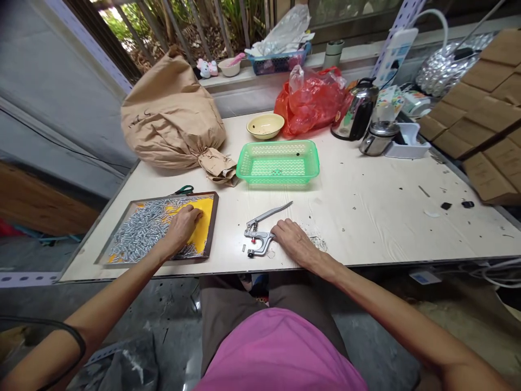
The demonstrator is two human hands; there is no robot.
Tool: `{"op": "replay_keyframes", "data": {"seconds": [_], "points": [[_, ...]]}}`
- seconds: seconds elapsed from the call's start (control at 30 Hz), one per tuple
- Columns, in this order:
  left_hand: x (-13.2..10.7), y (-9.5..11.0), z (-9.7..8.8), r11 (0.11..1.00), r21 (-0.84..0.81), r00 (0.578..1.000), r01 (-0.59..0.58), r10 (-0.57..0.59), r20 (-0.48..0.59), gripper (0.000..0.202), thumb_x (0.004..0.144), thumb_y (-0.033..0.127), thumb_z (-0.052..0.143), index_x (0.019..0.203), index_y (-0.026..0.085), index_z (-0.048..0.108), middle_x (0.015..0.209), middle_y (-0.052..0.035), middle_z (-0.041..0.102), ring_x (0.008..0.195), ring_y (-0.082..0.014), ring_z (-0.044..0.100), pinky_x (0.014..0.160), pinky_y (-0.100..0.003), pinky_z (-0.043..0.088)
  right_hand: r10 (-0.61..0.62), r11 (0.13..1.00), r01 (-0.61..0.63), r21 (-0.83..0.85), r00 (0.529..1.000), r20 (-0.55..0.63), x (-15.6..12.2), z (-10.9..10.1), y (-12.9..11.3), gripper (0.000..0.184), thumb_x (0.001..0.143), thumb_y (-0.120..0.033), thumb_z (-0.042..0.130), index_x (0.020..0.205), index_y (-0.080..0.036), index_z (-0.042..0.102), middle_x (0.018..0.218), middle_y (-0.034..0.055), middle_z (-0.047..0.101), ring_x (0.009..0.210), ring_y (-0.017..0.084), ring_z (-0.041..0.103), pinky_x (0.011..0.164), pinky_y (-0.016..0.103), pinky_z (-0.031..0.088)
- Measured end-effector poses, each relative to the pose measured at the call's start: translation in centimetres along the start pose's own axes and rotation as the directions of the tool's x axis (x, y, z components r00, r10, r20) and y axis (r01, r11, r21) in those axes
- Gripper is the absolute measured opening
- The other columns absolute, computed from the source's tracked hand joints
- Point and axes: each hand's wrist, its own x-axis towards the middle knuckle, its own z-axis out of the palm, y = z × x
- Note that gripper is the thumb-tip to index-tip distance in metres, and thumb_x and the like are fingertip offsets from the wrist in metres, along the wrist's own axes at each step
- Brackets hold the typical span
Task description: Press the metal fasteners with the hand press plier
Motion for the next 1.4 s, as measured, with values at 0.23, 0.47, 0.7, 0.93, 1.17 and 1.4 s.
{"op": "replay_keyframes", "data": {"seconds": [0.23,0.47,0.7,0.93,1.17,1.4], "points": [[-1.0,3.3,-2.6,0.76,-0.635,0.985,0.141,-0.172,0.012,0.019,0.081,0.027,0.051,0.083,0.014,0.066,0.075,-0.0057,0.064,0.068,-0.0164,0.058,0.067,-0.029,0.045,0.052,0.999,-0.052,0.0,0.998,-0.044,-0.7,0.0,0.5,0.023,0.097,-0.025,0.038,0.098,-0.016,0.059,0.091,0.0089,0.057,0.085,0.021,0.047,0.075,0.034,0.036],[-3.9,12.4,-2.8,0.196,-0.907,0.927,0.373,-0.131,0.352,0.028,0.067,0.038,0.071,0.079,0.012,0.068,0.046,0.0044,0.049,0.038,-0.0054,0.037,0.037,-0.018,0.025,0.056,0.998,-0.056,-0.043,0.998,0.016,-0.6,-0.4,0.7,0.02,0.095,-0.021,0.04,0.099,-0.018,0.059,0.092,0.0084,0.056,0.086,0.021,0.046,0.074,0.032,0.035],[-4.0,15.1,-1.1,0.053,-0.831,0.833,0.553,-0.017,0.553,0.034,0.061,0.043,0.076,0.063,0.012,0.061,0.039,0.006,0.042,0.032,-0.0035,0.03,0.035,-0.019,0.014,0.09,0.993,-0.09,-0.077,0.996,0.003,-0.6,-0.1,0.4,0.018,0.094,-0.017,0.041,0.097,-0.018,0.059,0.092,0.008,0.056,0.085,0.022,0.043,0.074,0.033,0.033],[-3.9,15.0,-1.1,0.101,-0.82,0.823,0.564,0.018,0.568,0.038,0.063,0.044,0.074,0.053,0.015,0.053,0.035,0.0057,0.04,0.03,-0.0036,0.029,0.035,-0.019,0.015,0.097,0.992,-0.096,-0.077,0.995,0.007,-0.6,0.1,0.4,0.015,0.093,-0.017,0.044,0.094,-0.018,0.059,0.093,0.0082,0.055,0.086,0.022,0.042,0.073,0.033,0.032],[-3.9,14.9,-0.5,0.284,-0.806,0.842,0.519,-0.008,0.539,0.039,0.069,0.045,0.069,0.05,0.016,0.05,0.035,0.0047,0.041,0.03,-0.0042,0.031,0.036,-0.02,0.016,0.105,0.991,-0.103,-0.088,0.994,0.011,-0.7,-0.1,0.1,0.015,0.093,-0.015,0.044,0.094,-0.017,0.058,0.094,0.0089,0.055,0.086,0.022,0.042,0.072,0.033,0.031],[-3.5,14.6,-1.3,0.298,-0.769,0.79,0.565,0.074,0.609,0.033,0.069,0.043,0.068,0.06,0.013,0.057,0.037,0.007,0.04,0.031,-0.0035,0.028,0.035,-0.019,0.018,0.101,0.989,-0.104,-0.109,0.994,-0.033,-0.7,0.5,0.2,0.012,0.092,-0.015,0.046,0.092,-0.017,0.058,0.093,0.0078,0.054,0.084,0.022,0.04,0.072,0.033,0.032]]}}
